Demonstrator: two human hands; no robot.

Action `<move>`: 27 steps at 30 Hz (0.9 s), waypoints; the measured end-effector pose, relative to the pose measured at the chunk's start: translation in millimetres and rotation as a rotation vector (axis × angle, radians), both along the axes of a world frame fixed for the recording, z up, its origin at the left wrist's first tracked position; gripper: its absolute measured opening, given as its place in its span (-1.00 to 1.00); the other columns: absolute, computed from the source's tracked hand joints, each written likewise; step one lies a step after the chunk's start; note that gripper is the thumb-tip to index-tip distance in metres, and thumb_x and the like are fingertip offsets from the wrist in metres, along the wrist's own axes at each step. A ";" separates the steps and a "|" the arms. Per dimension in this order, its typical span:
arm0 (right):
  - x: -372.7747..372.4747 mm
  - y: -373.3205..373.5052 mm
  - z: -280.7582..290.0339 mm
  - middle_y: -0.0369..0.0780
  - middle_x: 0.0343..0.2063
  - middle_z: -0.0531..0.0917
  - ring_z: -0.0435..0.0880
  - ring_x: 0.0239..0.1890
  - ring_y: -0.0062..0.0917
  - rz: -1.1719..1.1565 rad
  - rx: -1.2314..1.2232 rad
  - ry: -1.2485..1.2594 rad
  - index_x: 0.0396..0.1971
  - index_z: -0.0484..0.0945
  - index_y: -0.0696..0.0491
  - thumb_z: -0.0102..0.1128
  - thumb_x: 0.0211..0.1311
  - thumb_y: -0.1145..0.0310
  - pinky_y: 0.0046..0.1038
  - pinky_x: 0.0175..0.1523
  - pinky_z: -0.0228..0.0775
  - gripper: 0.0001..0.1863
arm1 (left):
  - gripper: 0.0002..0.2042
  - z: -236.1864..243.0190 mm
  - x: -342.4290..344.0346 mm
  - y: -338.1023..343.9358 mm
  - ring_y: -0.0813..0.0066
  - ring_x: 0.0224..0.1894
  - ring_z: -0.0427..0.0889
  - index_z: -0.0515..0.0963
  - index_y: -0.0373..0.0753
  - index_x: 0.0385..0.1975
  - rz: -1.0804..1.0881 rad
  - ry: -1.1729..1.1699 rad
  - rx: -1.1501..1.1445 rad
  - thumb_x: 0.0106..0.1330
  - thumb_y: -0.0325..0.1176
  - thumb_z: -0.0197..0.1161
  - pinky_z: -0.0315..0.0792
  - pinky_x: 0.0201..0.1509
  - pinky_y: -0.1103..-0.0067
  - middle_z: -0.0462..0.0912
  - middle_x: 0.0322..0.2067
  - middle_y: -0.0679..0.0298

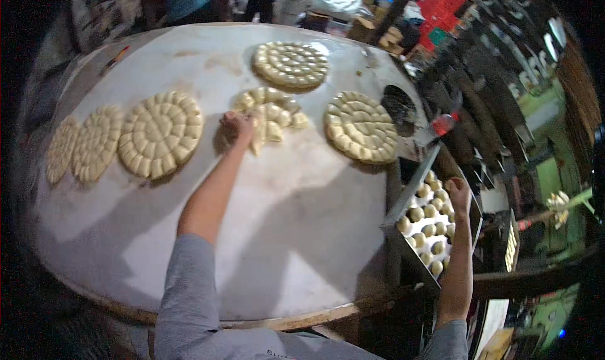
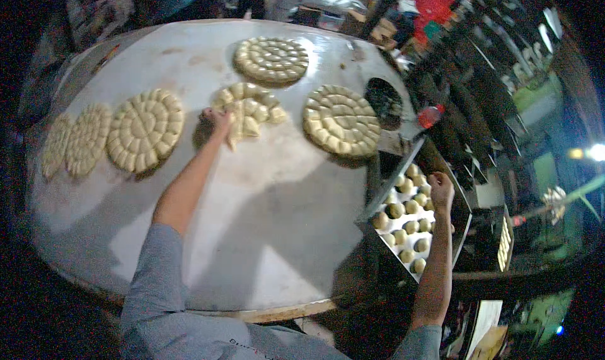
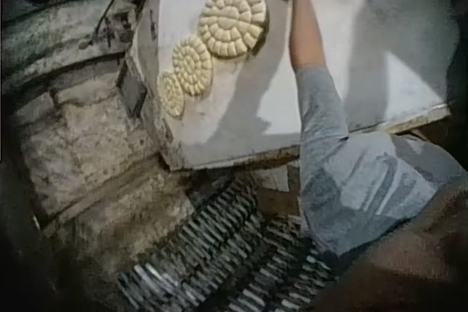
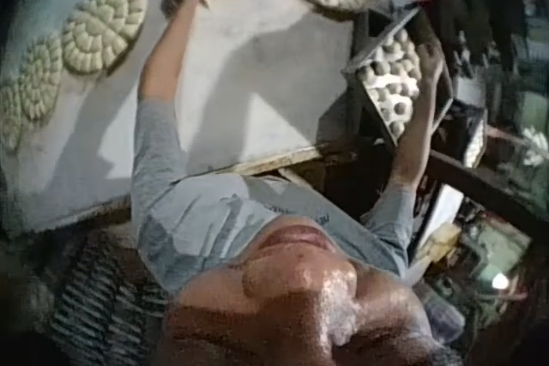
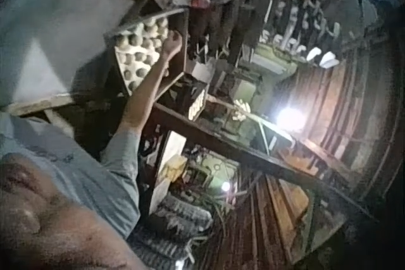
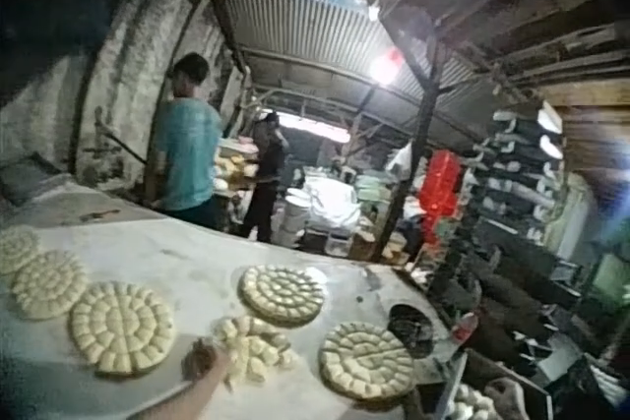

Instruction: The recorder shapes pieces of dough into small balls and arranges them in a tray, while also interacting with larger decorative dough patterns on the table.

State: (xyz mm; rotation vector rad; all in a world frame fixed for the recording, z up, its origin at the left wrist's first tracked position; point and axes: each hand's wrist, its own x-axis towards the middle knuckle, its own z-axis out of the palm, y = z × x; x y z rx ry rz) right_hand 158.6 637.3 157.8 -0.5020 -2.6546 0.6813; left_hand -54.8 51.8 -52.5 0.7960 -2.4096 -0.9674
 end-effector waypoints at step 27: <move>-56.2 60.1 2.4 -0.28 -0.62 0.53 0.45 -0.59 -0.66 0.208 -0.452 0.289 -0.44 0.51 0.19 -0.02 0.06 0.46 -0.57 -0.48 0.32 -0.85 | -0.73 35.3 498.4 -124.1 0.40 -0.15 0.53 0.42 -0.27 -0.10 0.064 0.294 1.334 0.30 -0.27 0.07 0.48 -0.12 0.50 0.54 -0.20 0.25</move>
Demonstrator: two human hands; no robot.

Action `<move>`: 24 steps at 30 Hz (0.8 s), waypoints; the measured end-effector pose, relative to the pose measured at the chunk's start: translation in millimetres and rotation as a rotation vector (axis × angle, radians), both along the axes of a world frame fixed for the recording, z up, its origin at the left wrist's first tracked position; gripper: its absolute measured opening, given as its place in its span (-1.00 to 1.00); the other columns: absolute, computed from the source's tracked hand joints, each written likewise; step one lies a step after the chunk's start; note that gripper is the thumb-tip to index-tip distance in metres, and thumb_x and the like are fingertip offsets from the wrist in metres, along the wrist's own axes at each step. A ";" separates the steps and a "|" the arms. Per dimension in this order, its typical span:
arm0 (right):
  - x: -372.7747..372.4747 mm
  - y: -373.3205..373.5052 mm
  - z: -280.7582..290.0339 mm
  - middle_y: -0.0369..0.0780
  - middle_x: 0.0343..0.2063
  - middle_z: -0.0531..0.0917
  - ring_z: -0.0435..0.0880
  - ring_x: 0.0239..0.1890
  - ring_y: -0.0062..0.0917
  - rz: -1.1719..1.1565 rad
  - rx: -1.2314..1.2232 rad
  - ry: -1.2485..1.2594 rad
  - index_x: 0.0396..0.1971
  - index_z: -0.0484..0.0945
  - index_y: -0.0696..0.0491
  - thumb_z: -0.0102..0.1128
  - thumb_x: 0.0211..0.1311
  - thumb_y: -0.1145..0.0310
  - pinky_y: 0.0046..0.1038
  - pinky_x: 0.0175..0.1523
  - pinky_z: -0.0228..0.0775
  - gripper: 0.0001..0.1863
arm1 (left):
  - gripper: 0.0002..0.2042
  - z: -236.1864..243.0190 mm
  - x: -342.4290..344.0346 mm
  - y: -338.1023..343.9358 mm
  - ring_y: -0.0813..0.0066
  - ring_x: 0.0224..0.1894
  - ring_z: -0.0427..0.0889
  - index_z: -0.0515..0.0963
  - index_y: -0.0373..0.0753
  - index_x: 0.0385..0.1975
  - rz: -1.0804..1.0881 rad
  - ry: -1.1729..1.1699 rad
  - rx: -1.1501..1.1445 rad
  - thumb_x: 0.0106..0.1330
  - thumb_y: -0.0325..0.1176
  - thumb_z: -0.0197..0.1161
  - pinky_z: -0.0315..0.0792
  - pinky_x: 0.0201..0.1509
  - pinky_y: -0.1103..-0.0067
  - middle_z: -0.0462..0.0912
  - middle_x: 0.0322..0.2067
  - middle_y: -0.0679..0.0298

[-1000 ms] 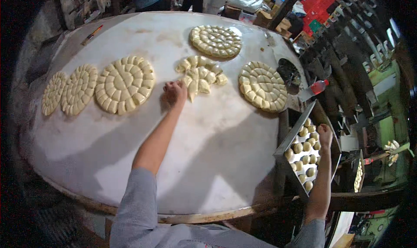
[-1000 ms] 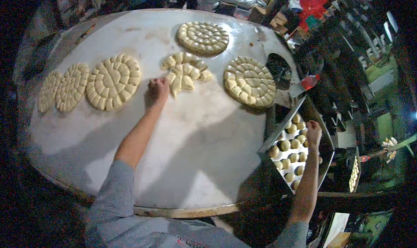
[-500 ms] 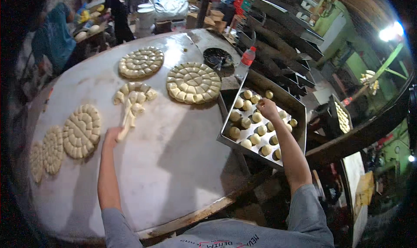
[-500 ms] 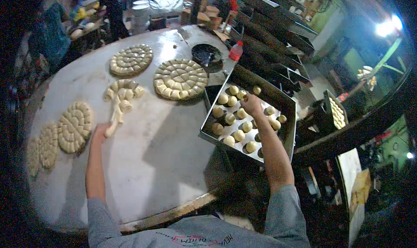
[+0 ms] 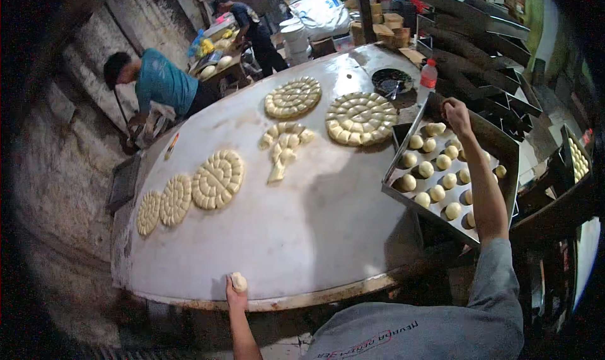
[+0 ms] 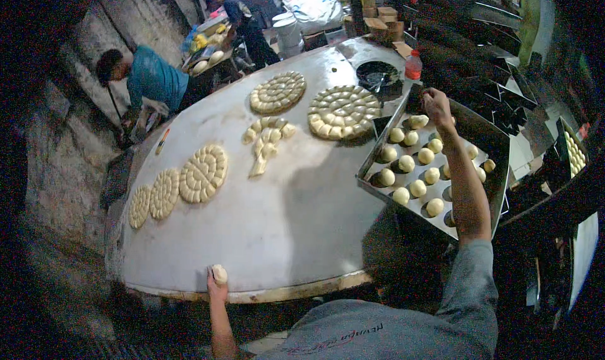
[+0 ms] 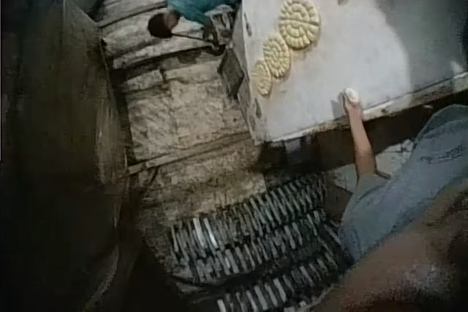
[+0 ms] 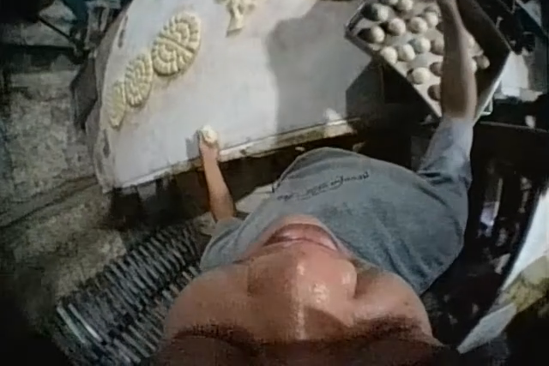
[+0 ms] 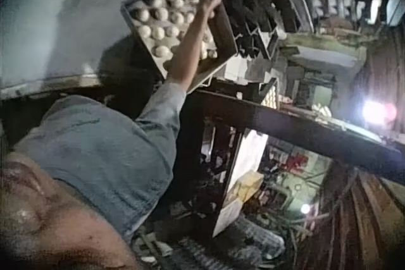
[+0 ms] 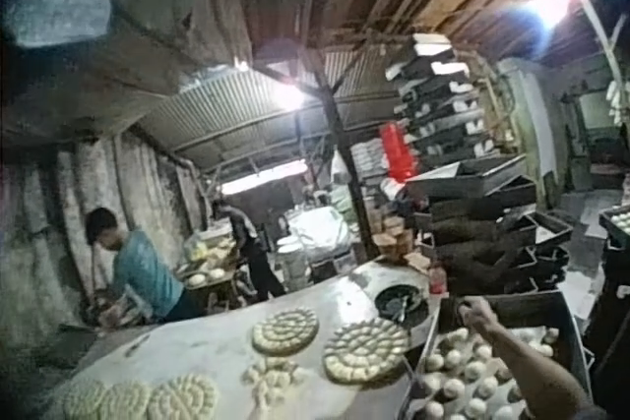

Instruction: The recorder shapes pieces of dough into small balls and arranges them in a tray, while also interacting with larger decorative dough patterns on the table.

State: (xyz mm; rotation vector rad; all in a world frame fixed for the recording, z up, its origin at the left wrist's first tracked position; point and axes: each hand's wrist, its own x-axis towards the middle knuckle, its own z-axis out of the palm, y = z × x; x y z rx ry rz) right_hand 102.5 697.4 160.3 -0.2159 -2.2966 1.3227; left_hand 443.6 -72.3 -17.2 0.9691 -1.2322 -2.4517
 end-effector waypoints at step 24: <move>13.3 -1.3 -51.6 -0.03 -0.32 0.60 0.56 -0.20 -0.17 -0.176 0.866 -0.160 -0.20 0.52 0.05 0.06 -0.02 0.36 -0.27 -0.10 0.38 -0.68 | -0.79 6.8 -56.1 47.9 0.43 -0.64 0.40 0.42 -0.37 -0.62 -0.228 0.260 -1.233 0.11 -0.35 0.18 0.28 -0.55 0.51 0.42 -0.71 0.14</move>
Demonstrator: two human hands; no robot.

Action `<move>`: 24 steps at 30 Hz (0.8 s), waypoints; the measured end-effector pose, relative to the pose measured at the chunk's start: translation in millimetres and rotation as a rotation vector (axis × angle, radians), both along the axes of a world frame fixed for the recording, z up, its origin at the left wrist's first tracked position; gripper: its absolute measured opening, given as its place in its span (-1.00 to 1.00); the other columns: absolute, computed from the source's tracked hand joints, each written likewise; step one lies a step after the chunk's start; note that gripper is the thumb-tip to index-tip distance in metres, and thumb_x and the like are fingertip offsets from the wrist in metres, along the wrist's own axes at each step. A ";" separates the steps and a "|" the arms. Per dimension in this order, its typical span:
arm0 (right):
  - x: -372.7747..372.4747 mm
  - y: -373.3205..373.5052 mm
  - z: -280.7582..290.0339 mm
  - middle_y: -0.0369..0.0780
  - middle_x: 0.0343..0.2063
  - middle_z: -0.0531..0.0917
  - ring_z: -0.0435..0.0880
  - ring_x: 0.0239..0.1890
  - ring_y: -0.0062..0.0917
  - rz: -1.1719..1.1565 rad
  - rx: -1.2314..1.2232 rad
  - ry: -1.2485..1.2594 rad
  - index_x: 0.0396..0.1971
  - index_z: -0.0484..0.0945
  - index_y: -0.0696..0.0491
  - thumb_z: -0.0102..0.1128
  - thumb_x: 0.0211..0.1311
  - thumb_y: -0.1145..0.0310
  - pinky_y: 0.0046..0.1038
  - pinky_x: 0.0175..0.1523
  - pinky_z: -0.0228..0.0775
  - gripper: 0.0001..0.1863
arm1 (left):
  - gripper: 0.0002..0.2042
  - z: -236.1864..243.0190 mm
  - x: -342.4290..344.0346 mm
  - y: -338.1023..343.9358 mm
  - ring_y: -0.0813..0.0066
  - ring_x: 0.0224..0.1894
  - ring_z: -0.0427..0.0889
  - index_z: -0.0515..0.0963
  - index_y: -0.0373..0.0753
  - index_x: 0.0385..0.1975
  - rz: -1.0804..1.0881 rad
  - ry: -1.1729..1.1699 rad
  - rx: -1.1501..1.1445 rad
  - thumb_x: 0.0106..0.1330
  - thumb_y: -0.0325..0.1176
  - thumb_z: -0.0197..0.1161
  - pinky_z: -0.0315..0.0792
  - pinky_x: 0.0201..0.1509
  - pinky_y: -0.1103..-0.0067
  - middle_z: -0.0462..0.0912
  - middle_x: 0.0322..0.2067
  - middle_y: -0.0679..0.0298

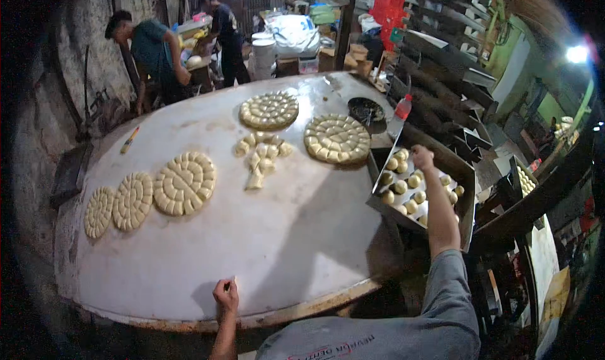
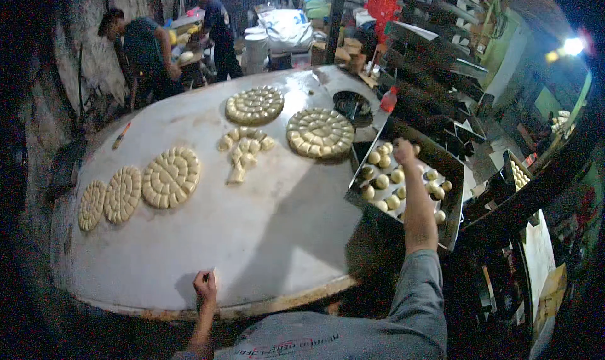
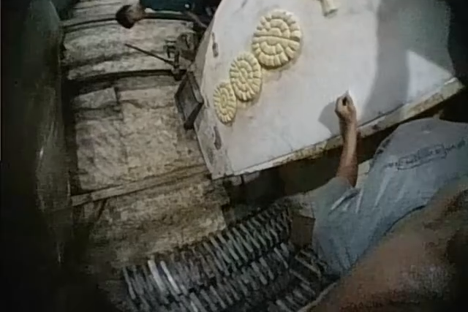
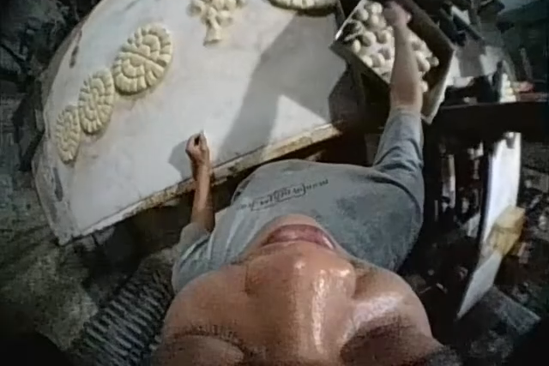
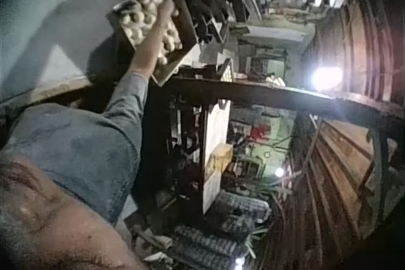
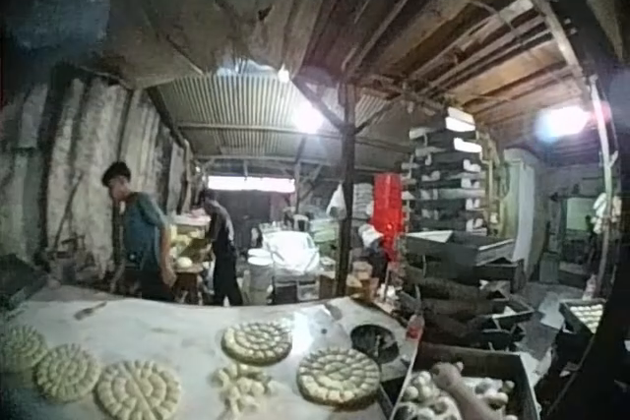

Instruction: The recorder shapes pieces of dough into small balls and arranges them in a tray, while also interacting with larger decorative dough patterns on the table.

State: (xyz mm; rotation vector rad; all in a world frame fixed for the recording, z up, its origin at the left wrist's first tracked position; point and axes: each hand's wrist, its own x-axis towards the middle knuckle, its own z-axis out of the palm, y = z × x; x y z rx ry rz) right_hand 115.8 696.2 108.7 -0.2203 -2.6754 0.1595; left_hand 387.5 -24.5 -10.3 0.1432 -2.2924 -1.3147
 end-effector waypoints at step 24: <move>16.4 -67.9 72.2 -0.17 -0.07 0.45 0.41 -0.10 -0.45 -0.004 -1.231 0.668 -0.06 0.43 0.10 0.02 0.15 0.30 -0.43 0.01 0.25 -0.65 | -0.81 -4.8 0.3 -3.6 0.32 -0.60 0.44 0.47 -0.40 -0.57 0.114 -0.121 -0.129 0.11 -0.37 0.15 0.35 -0.45 0.50 0.46 -0.68 0.11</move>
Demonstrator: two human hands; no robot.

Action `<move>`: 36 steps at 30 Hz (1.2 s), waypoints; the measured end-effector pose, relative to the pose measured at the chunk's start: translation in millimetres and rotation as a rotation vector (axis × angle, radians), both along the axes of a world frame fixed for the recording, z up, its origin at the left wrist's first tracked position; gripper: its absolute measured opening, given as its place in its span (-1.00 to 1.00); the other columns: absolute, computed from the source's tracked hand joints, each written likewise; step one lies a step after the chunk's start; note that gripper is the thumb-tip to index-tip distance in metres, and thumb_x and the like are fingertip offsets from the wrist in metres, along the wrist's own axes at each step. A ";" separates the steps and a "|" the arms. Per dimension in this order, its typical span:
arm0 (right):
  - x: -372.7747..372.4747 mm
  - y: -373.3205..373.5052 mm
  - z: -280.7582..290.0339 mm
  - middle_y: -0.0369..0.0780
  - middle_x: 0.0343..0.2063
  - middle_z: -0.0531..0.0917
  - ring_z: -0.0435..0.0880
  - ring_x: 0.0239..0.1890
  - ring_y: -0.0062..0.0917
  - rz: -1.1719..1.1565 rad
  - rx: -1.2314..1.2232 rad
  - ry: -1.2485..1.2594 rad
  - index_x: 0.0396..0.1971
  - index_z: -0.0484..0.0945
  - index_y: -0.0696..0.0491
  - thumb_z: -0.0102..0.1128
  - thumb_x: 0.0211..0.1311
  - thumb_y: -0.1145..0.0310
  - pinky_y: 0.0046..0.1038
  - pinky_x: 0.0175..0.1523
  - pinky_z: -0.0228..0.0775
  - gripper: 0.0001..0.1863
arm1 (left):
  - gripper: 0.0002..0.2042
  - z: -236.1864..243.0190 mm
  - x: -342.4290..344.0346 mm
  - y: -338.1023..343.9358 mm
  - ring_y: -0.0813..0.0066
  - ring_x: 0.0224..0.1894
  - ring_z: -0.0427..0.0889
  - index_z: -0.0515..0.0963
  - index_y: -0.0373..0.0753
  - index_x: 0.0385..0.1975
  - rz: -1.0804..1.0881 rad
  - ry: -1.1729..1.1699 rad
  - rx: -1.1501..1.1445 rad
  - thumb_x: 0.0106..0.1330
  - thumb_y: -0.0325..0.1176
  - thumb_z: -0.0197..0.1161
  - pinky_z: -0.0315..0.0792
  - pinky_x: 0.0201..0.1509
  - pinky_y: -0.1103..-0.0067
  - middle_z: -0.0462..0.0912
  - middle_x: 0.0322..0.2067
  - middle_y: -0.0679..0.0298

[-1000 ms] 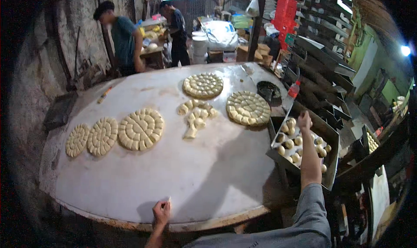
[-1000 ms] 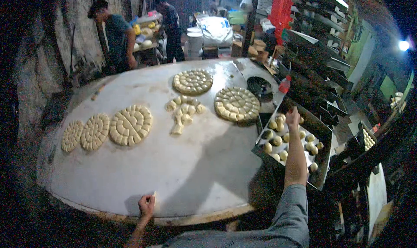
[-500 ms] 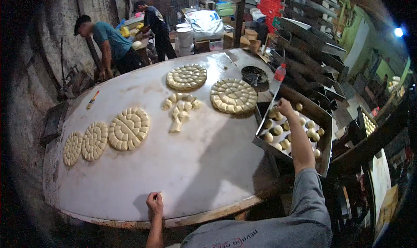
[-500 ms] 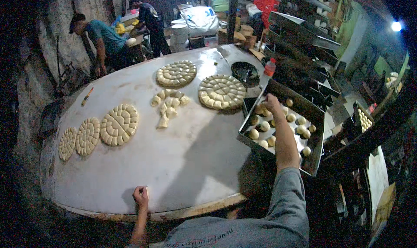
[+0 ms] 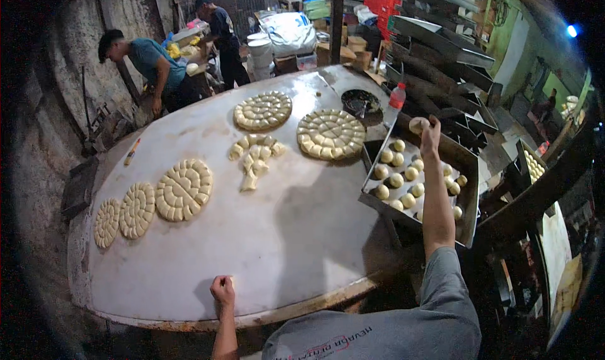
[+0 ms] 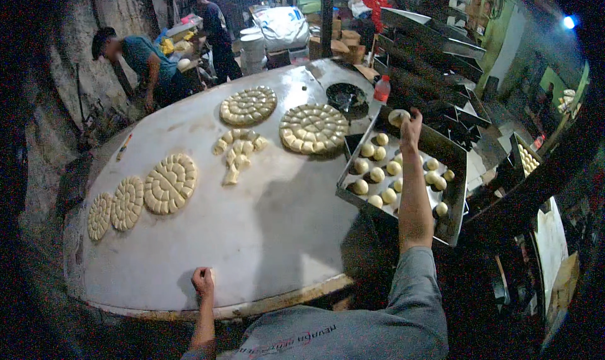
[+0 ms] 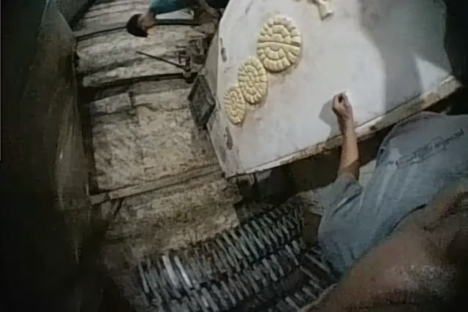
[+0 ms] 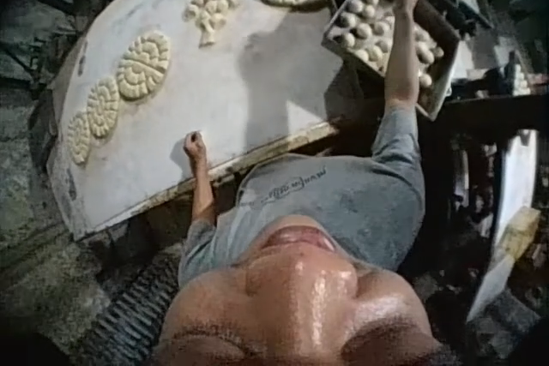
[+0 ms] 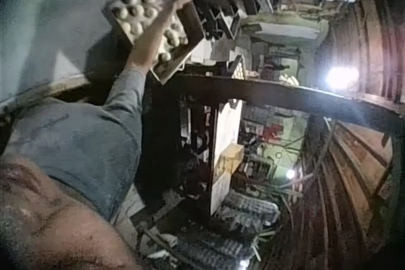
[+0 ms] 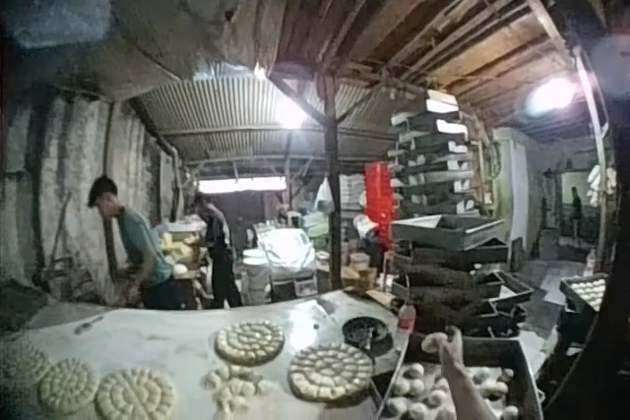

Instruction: The recorder shapes pieces of dough into small balls and arranges them in a tray, while also interacting with larger decorative dough patterns on the table.

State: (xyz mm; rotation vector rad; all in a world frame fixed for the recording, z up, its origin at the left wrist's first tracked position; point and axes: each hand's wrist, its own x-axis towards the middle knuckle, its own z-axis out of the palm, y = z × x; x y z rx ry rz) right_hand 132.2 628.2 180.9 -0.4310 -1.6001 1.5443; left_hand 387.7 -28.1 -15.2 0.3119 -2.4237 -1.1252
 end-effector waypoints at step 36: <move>170.1 -417.4 -184.8 -0.07 -0.38 0.50 0.38 -0.23 -0.17 0.350 0.820 -0.546 -0.54 0.47 0.15 0.15 0.01 0.38 -0.22 -0.05 0.21 -0.85 | -0.87 12.8 -59.6 -7.3 0.05 -0.31 0.46 0.48 -0.31 -0.62 -0.059 -0.140 -0.372 0.04 -0.39 0.11 0.40 -0.23 0.28 0.49 -0.44 0.02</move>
